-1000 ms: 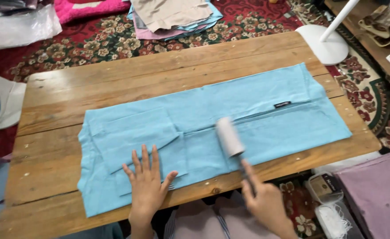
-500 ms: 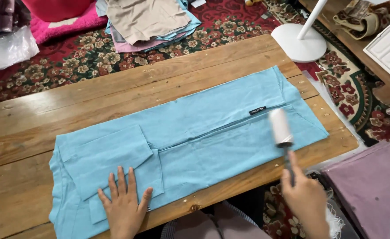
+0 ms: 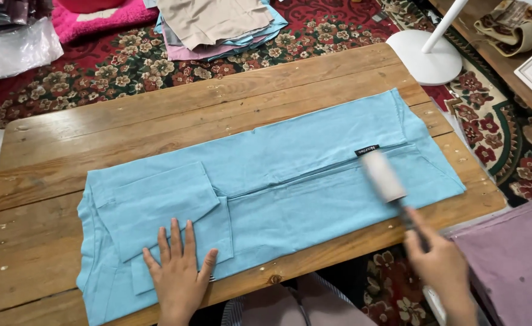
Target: Folding a light blue shirt on a wooden table while using a lint roller to clean the fabric.
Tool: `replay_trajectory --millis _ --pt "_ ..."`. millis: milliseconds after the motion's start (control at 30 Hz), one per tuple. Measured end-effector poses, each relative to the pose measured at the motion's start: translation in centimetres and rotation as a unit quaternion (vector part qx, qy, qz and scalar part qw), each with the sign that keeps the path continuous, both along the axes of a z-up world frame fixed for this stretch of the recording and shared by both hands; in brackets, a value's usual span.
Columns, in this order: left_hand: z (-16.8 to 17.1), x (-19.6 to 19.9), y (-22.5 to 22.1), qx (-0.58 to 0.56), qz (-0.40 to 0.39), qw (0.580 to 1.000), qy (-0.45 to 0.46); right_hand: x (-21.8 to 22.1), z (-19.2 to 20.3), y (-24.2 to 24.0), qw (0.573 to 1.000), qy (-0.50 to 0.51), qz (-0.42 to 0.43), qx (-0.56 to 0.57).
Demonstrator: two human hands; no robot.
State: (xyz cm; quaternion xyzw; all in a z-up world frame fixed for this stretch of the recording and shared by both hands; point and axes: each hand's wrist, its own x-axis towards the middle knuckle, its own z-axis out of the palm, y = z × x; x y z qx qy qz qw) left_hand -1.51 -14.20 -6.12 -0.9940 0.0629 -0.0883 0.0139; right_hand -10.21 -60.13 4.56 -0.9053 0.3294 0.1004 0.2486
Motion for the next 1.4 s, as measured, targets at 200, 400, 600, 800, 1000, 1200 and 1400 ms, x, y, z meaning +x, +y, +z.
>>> replay_trajectory --millis 200,400,600,800,1000,1200,1400 --pt "0.2 -0.2 -0.1 0.008 0.0 1.0 -0.019 0.3 -2.1 1.2 0.99 -0.016 -0.018 -0.138" --pt "-0.3 -0.1 0.1 0.028 0.007 0.999 -0.029 -1.3 -4.5 9.2 0.935 -0.117 0.103 0.319" --pt "-0.9 0.1 0.5 0.03 0.019 0.999 0.002 -1.4 -5.4 3.5 0.833 -0.099 -0.033 0.544" --pt "-1.4 0.5 1.1 0.029 0.027 0.999 0.037 -1.0 -4.9 -5.5 0.794 -0.318 -0.222 0.469" --pt "-2.6 0.8 2.3 0.11 0.018 0.994 0.017 -1.6 -2.4 -0.7 0.854 -0.303 -0.224 0.36" --pt "2.6 1.6 0.0 0.224 -0.102 0.961 -0.127 -1.9 -6.2 6.2 0.786 -0.118 0.029 0.606" --pt "9.3 4.0 -2.8 0.174 -0.235 0.952 -0.092 -3.4 -9.4 -2.3 0.748 -0.16 -0.109 0.635"
